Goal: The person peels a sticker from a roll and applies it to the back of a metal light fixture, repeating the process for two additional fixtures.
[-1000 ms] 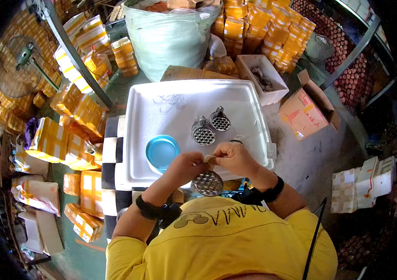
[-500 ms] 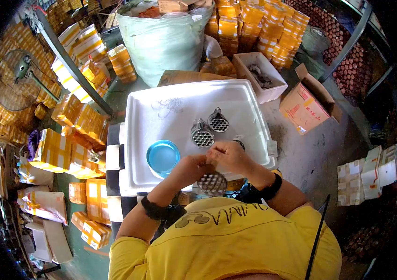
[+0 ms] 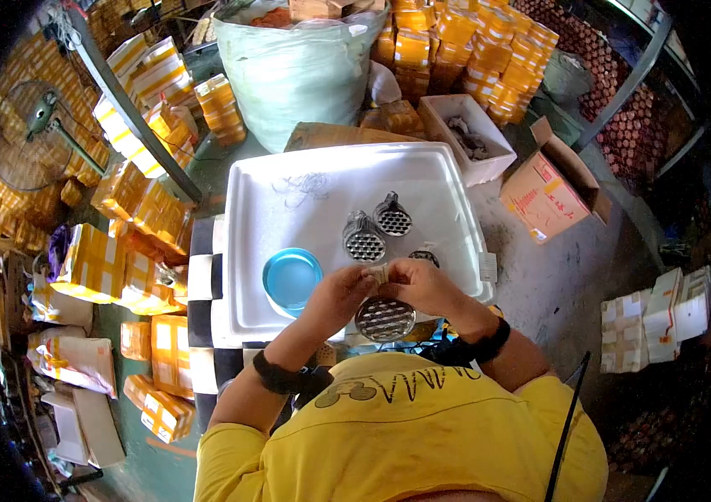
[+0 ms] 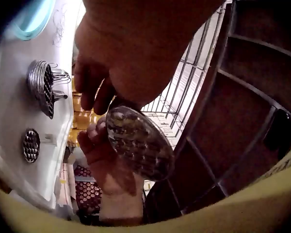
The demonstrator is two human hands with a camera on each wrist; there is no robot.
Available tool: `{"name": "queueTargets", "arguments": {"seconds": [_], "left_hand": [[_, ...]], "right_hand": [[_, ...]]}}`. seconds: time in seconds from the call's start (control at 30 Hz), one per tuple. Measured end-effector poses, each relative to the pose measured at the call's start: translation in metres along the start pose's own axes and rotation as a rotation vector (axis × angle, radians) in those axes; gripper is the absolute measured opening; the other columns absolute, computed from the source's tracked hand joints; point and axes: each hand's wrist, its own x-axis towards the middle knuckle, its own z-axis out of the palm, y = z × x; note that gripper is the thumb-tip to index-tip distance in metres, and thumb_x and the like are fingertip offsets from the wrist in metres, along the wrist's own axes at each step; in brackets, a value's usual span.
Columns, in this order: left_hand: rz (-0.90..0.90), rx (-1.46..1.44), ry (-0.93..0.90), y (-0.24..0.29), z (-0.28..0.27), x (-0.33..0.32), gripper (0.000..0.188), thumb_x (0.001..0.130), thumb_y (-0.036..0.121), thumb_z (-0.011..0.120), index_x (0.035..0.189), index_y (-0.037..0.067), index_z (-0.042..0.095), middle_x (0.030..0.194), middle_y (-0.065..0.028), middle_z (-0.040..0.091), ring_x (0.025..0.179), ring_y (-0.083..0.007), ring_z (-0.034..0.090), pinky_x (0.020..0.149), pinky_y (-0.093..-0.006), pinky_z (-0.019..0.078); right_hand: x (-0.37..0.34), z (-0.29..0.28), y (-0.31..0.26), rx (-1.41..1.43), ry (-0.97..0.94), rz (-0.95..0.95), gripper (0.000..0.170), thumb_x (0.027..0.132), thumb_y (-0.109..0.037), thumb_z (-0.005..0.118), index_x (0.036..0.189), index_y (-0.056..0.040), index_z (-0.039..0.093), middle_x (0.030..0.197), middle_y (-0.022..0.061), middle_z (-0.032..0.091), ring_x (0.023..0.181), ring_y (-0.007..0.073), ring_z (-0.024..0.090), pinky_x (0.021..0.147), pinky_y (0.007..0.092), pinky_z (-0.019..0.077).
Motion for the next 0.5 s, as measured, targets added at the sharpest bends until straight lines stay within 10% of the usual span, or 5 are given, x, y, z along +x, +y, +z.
{"name": "queueTargets", "arguments": {"seconds": [0.5], "left_hand": [[0.275, 0.284, 0.119, 0.013, -0.002, 0.003, 0.014, 0.075, 0.013, 0.061, 0.071, 0.002, 0.053, 0.063, -0.0144, 0.051, 0.059, -0.0321, 0.052, 0.05, -0.0357, 0.0402]], "right_hand": [[-0.004, 0.009, 0.015, -0.093, 0.011, -0.159, 0.01, 0.079, -0.008, 0.062, 0.079, -0.0004, 0.056, 0.071, 0.0027, 0.058, 0.066, 0.0068, 0.052, 0.06, 0.022, 0.0437]]}}
